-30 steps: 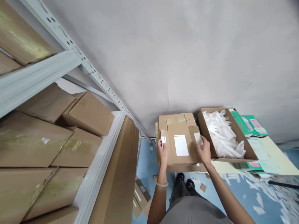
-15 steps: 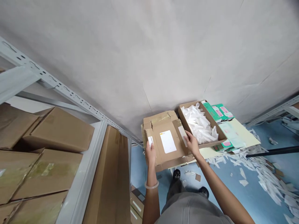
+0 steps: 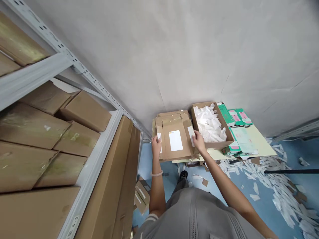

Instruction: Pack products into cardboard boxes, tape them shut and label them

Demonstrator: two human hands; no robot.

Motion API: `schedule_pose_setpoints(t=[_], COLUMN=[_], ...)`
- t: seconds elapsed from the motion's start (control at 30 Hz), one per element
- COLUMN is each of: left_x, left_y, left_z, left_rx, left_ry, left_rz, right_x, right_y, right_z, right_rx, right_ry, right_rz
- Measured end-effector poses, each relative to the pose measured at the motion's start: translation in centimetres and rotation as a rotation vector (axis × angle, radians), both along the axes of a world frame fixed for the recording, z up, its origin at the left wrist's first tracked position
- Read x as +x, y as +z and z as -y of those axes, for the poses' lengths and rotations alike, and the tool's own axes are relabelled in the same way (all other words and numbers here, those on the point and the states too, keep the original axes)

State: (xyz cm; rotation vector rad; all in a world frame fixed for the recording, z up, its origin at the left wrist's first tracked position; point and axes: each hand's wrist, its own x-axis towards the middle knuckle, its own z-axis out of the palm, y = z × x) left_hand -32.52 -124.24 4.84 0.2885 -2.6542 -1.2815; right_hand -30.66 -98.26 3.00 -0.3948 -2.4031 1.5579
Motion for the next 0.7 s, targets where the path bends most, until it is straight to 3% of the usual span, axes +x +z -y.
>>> schedule_pose_setpoints(t=[0.27, 0.57, 0.7], left_x=[0.3, -0.2, -1.1], left_y=[-3.5, -6.4, -6.8], left_z=[1.2, 1.5, 2.5], left_rx=[0.0, -0.011, 0.142], left_ry=[0.078, 0.108, 0.146], left_rz=[0.235, 0.25, 0.181], right_x=[1.5, 0.8, 0.7], right_y=[-2.8, -3.0, -2.6], right_z=[3.1, 3.2, 3.2], right_rx=[0.335, 0.308, 0.351], right_ry=[0.037, -0.018, -0.07], right_rz=[0.248, 0.424, 0.445])
